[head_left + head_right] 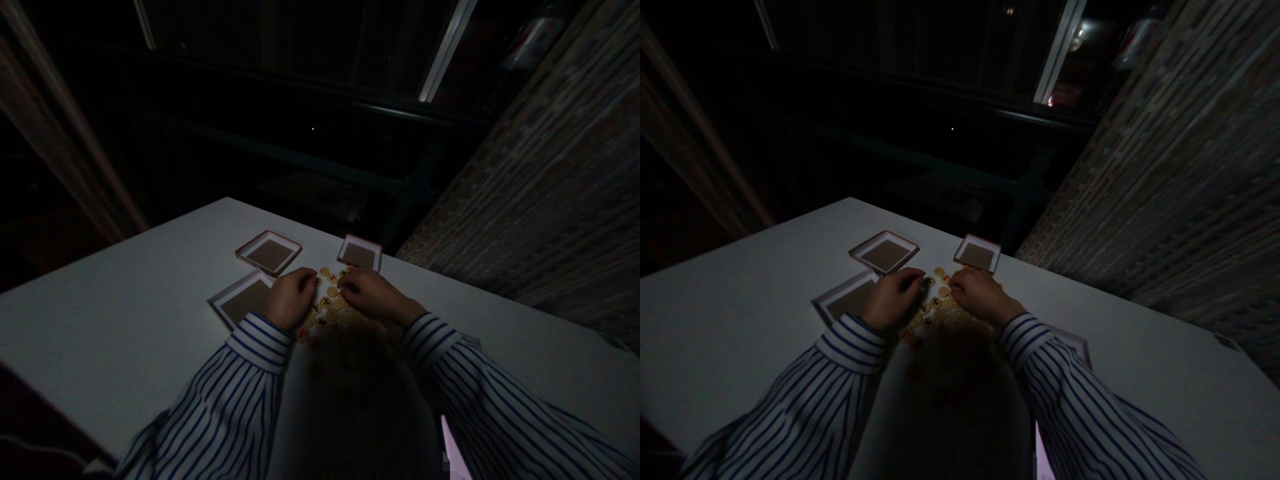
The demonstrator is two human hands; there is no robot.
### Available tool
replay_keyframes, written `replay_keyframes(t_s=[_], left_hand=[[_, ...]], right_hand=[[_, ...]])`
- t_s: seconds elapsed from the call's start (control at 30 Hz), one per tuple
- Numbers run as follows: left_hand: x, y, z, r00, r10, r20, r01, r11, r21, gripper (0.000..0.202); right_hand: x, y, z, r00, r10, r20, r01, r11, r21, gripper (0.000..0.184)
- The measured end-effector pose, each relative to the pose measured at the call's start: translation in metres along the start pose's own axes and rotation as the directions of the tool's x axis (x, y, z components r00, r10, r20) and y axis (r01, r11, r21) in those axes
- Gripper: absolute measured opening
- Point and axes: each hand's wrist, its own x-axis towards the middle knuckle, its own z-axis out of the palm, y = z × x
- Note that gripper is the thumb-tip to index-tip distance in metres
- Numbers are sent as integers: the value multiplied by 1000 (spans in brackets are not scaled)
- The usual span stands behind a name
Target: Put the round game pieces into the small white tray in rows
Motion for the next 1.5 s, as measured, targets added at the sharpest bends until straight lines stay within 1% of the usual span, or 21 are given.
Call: replay_keyframes(t_s=[0.07, 0.13, 0.3, 0.47, 0.53, 0.6, 0.63, 0.67, 0.73, 0.8, 0.87, 0.93, 1.0, 1.1, 1.2, 1.33, 1.4, 1.5], left_hand=[[0, 0, 1, 1000, 3, 2, -4, 1000, 1, 29], [0, -2, 2, 1000, 9, -2, -9, 1000, 3, 28], [0, -4, 4, 1000, 21, -8, -21, 1000, 2, 28], [0, -4, 5, 999, 35, -12, -35, 999, -11, 27], [0, -5, 5, 999, 41, -23, -41, 999, -12, 26], [0, -5, 6, 999, 44, -29, -44, 999, -13, 26], [0, -6, 6, 999, 45, -31, -46, 999, -14, 26], [0, -6, 6, 998, 46, -32, -46, 999, -16, 26], [0, -6, 6, 998, 50, -28, -51, 998, -24, 26], [0, -6, 7, 998, 53, -23, -54, 998, -34, 25], [-1, -6, 8, 998, 56, -13, -56, 997, -47, 25], [-2, -6, 9, 998, 59, -6, -60, 996, -65, 26], [-2, -5, 11, 997, 75, -4, -75, 993, -86, 29], [-2, -4, 11, 993, 119, -9, -119, 990, -76, 32], [-2, -1, 8, 984, 178, -29, -178, 984, -23, 32], [-4, 2, 6, 973, 226, -41, -225, 974, 22, 29], [-4, 3, 5, 971, 237, -39, -235, 971, 39, 28], [-4, 3, 4, 967, 252, -27, -249, 965, 80, 29]], right_hand=[[5, -4, 3, 999, -36, 8, 36, 999, -10, 22], [9, -6, 5, 999, -46, 24, 47, 999, -19, 23], [17, -8, 5, 994, -39, 100, 42, 999, -27, 24], [18, -10, 1, 993, 7, 119, -2, 999, -39, 24], [18, -11, 2, 995, 26, 99, -27, 1000, 12, 23], [19, -9, 3, 995, 55, 77, -67, 985, 159, 23], [19, -8, 4, 994, 81, 76, -99, 960, 263, 25], [19, -7, 5, 990, 116, 80, -138, 916, 376, 27], [20, -4, 6, 977, 186, 103, -210, 783, 586, 31], [20, -1, 6, 966, 232, 115, -239, 633, 736, 32], [20, 0, 6, 960, 252, 119, -238, 518, 821, 31], [20, 1, 6, 959, 254, 128, -232, 440, 867, 30], [20, 1, 6, 960, 244, 138, -226, 381, 897, 28], [20, -1, 6, 959, 243, 147, -222, 322, 920, 26], [20, -4, 5, 960, 236, 152, -221, 304, 926, 24], [19, -8, 2, 965, 218, 143, -208, 313, 927, 25], [18, -10, 0, 967, 215, 137, -206, 340, 918, 25], [16, -14, -2, 967, 212, 138, -216, 411, 886, 26]])
